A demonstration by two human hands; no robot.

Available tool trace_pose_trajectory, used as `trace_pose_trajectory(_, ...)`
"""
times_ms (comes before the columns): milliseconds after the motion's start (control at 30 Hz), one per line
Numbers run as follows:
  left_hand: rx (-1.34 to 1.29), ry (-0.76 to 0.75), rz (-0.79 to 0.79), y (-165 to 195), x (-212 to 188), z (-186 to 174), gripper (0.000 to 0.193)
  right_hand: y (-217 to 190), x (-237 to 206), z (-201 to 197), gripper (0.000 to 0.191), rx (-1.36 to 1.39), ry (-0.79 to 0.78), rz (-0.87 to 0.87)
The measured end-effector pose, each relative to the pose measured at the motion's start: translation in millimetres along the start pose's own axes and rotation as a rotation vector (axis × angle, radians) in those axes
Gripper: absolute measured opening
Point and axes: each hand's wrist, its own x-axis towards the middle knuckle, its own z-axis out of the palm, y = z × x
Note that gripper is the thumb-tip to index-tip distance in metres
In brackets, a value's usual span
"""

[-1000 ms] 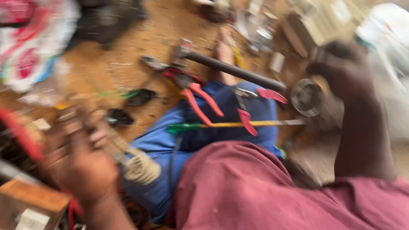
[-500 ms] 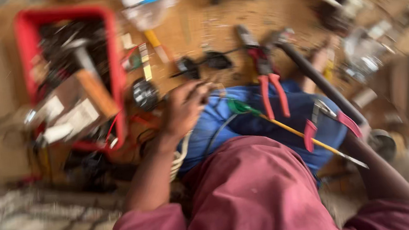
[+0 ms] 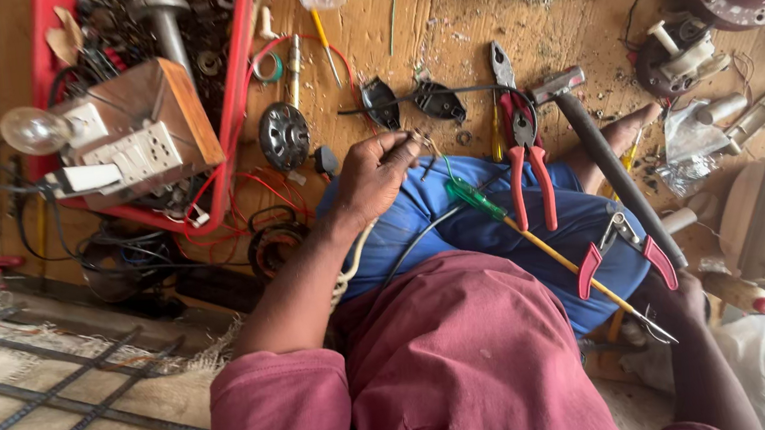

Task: The person sits on the floor and repairs a coiled electrical heating element. They use pliers to strip and twist wires, a screwdriver to adjust connections, and a hammer to tap the component. The workspace is cluttered with tools and disassembled parts.

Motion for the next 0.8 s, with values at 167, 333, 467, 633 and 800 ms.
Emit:
trace_pose_trajectory(167, 0.171, 0.095, 0.241, -18.4, 4.7, -2.4, 0.024, 3.9, -7.6, -18.1, 0.021, 0.501, -0.026, -0.012)
trace_pose_trajectory(333, 0.323, 0.144, 0.228, -28.1, 5.0, -4.3, 0.017, 11.9, -2.5, -32.9, 0.011, 0.375, -0.023, -0.364)
trace_pose_trajectory(467, 0.389, 0.11, 0.189, -35.0, 3.5, -7.5, 0.016, 14.1, 9.4, -60.4, 0.025, 0.766, 0.228, -0.28)
trace_pose_trajectory(633, 0.435, 0.21, 0.317, -46.7, 2.0, -1.4, 0.018, 1.2, 7.0, -106.6, 0.038, 0.664, 0.461, -0.285)
trace_pose_trajectory(800, 0.71, 0.279, 0.251, -47.0, -5.8, 14.2, 0.018, -77.3, -29.2, -99.1, 0.044, -0.26, 0.305, -0.693)
